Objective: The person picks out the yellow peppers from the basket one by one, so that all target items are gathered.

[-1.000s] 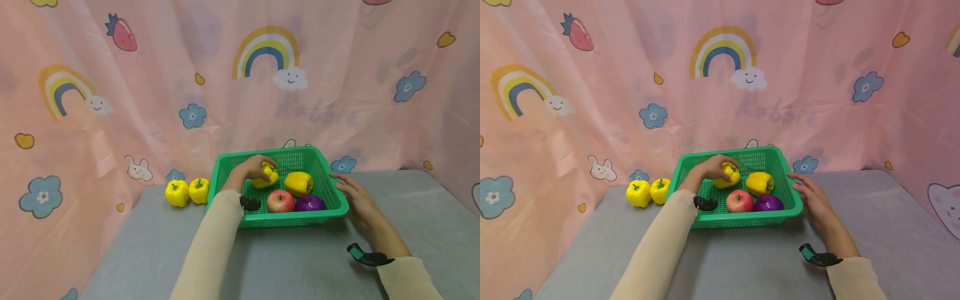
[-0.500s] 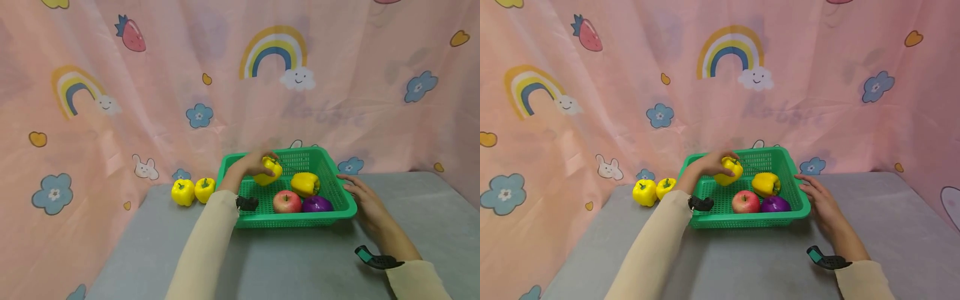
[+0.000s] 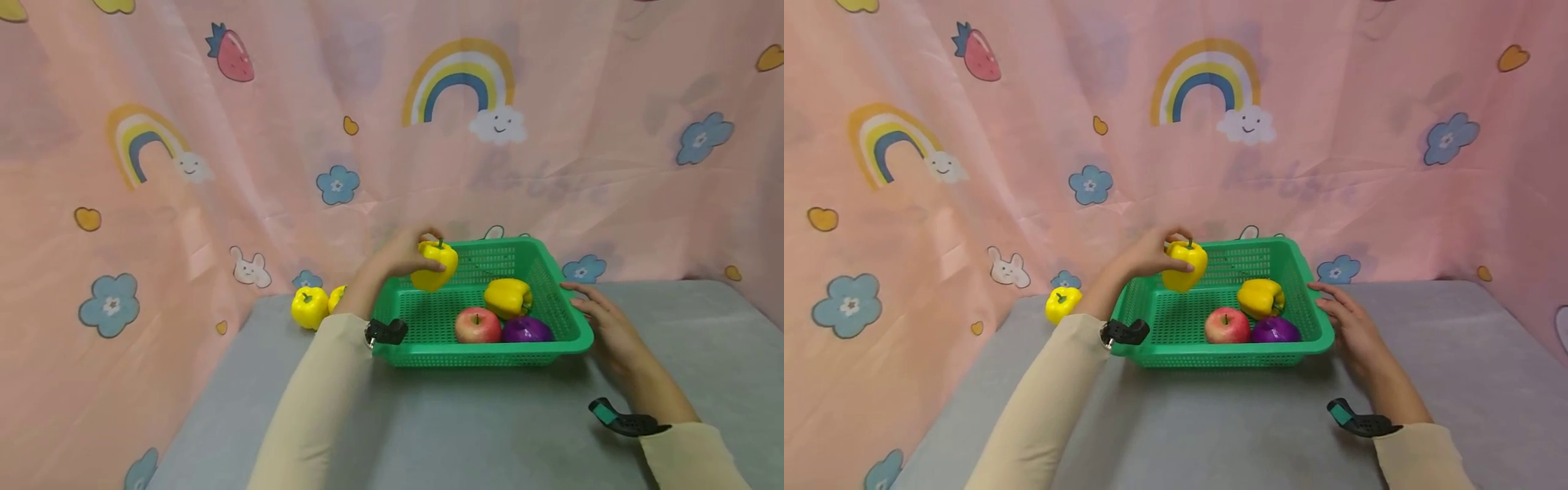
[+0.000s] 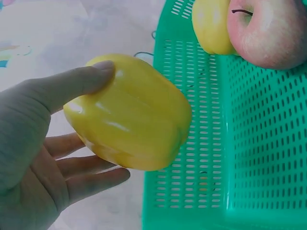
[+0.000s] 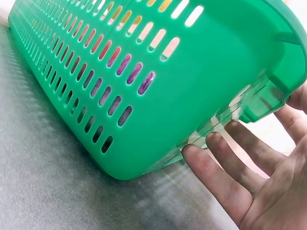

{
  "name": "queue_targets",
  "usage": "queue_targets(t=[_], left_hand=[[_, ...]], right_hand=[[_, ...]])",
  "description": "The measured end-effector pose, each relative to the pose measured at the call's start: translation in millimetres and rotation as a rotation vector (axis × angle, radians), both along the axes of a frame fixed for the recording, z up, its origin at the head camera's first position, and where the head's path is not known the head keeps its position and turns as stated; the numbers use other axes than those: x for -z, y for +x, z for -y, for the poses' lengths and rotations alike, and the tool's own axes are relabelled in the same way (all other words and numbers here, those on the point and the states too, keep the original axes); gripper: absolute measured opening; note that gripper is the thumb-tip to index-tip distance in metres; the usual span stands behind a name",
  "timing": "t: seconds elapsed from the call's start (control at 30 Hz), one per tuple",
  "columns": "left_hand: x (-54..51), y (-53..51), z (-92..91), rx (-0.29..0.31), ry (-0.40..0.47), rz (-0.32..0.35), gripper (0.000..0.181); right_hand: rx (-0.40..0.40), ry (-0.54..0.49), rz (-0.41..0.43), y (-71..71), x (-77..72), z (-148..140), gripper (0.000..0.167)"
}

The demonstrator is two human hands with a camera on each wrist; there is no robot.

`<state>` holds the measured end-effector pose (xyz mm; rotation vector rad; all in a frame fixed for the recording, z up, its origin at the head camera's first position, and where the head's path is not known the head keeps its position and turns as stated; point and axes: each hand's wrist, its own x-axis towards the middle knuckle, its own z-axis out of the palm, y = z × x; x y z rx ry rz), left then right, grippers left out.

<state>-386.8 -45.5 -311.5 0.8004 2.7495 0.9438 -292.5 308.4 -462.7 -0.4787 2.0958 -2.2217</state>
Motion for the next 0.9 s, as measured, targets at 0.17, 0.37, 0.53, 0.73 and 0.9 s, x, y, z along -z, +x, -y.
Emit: queue_targets(t=[0.17,0.37,0.53,0.73,0.9], left_hand=[[-5.1,14.3,9.9,-0.075,0.031,-0.064,0.058],[-6.1,34.0,26.1,-0.134,0.156,-0.105,0.057],[-6.1,52.8,39.1,-0.185,0.210,-0.167,0.059],[-2.4,71.9,56.3,-0.211,0.269,-0.267,0.055],[3.2,81.1,67.5,-0.180,0.356,-0.277,0.055]], right_hand=[[-0.029,-0.067,0.028,0.1,1.1,-3,0.033],[-0.032,-0.049,0.026,0.3,0.5,-1,0.033],[-0.016,-0.039,0.015,0.0,-1.4,1,0.032],[-0.028,-0.040,0.008,0.3,-0.8,2,0.032],[-0.019,-0.018,-0.017,0.8,0.0,1,0.033]])
